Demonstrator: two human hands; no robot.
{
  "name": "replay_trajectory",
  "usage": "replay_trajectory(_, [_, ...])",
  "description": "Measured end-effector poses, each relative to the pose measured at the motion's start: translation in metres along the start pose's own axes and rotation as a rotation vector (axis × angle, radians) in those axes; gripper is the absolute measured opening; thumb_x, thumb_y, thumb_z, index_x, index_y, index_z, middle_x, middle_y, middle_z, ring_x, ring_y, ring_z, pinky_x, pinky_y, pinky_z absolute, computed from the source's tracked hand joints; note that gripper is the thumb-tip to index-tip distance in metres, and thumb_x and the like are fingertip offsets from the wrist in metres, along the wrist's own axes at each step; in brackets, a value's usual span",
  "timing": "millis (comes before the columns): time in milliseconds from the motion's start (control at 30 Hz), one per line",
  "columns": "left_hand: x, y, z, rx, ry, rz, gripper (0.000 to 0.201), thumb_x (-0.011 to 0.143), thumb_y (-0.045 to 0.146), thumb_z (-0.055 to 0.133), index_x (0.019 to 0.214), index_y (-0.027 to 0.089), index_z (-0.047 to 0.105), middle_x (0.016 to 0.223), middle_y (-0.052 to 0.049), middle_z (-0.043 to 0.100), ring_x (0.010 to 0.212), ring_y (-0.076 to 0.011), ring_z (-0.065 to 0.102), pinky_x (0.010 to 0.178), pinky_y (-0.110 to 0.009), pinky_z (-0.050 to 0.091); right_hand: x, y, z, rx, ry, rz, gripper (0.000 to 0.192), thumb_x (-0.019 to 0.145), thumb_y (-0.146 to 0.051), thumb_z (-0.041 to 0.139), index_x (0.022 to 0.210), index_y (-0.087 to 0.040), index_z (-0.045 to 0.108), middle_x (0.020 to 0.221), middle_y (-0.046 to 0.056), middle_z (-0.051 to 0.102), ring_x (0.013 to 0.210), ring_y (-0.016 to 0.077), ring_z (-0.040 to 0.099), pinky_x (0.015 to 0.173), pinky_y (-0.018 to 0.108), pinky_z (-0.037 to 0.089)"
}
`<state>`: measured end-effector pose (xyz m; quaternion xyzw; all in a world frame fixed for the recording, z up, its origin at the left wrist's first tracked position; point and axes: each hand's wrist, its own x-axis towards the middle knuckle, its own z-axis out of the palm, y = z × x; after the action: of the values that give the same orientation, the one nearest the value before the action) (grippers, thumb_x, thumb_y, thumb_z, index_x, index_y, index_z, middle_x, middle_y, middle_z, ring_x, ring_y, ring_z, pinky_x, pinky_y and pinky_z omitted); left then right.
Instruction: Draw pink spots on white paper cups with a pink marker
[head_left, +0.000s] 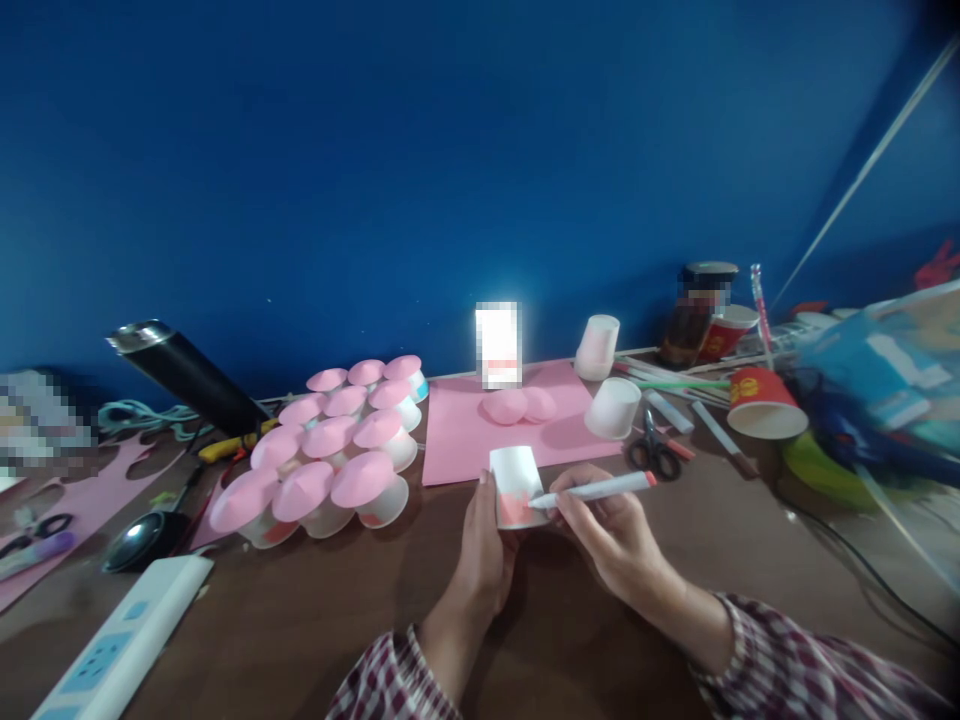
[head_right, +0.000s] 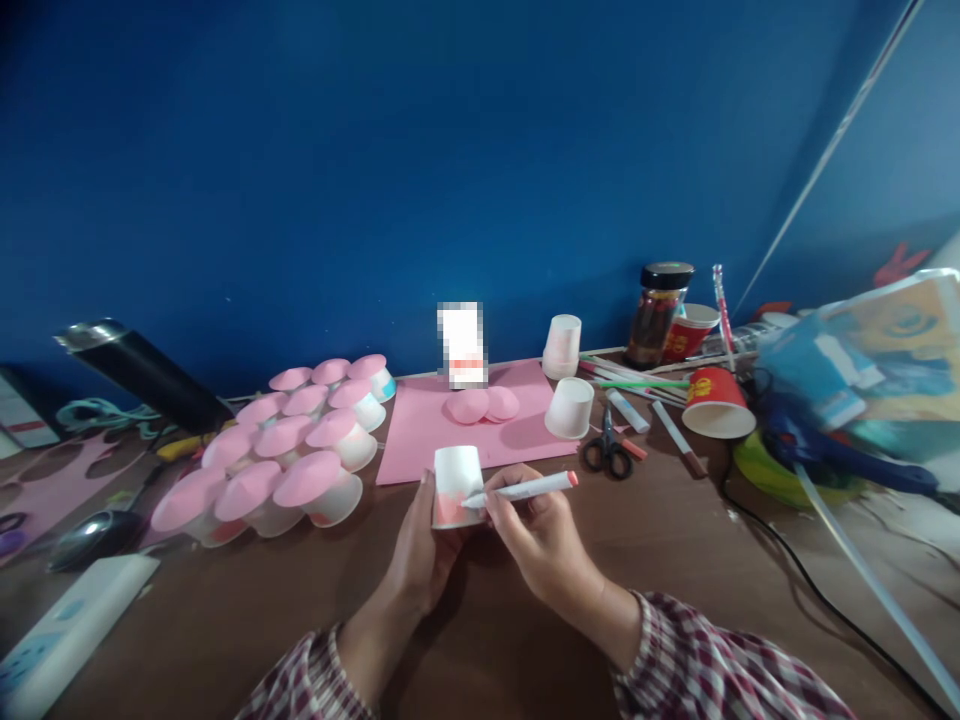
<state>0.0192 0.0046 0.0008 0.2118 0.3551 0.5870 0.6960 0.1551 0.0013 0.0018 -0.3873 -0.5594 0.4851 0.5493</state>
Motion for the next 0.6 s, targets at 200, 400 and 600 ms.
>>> replay_trajectory(200, [-0.0001,-0.0010,-0.0009,0.017,0.004,0.020,0.043,0.084,0.053,0.059,0.091,0.012,0.065,0.090,-0.010,0.072,0.095,-0.0264,0.065,0.084,-0.036,0.048,0.0004,0.0009,0.0004,0.005,0.051,0.000,0.016,0.092,-0.034,0.059,0.087,-0.019,0.062,0.071,0.001,0.060,0.063,0.0127,0.054,0.058,0.023,0.045])
replay_trajectory(400, [0.0002,-0.0006,-0.0007,0.007,0.000,0.011,0.040,0.084,0.052,0.059,0.092,0.012,0.065,0.091,-0.009,0.071,0.097,-0.0253,0.064,0.085,-0.035,0.048,0.0001,-0.0012,0.0015,-0.025,0.029,-0.016,0.014,0.092,-0.033,0.059,0.088,-0.019,0.062,0.075,0.001,0.062,0.068,0.0137,0.057,0.063,0.024,0.047])
replay_trajectory(600, [-0.0002,-0.0007,0.0000,0.021,0.012,0.017,0.043,0.083,0.054,0.060,0.092,0.012,0.066,0.092,-0.011,0.071,0.099,-0.0274,0.064,0.084,-0.036,0.048,-0.0008,-0.0016,0.0016,-0.037,0.017,-0.008,0.015,0.093,-0.033,0.059,0.086,-0.019,0.062,0.072,0.000,0.060,0.065,0.0119,0.054,0.060,0.022,0.045])
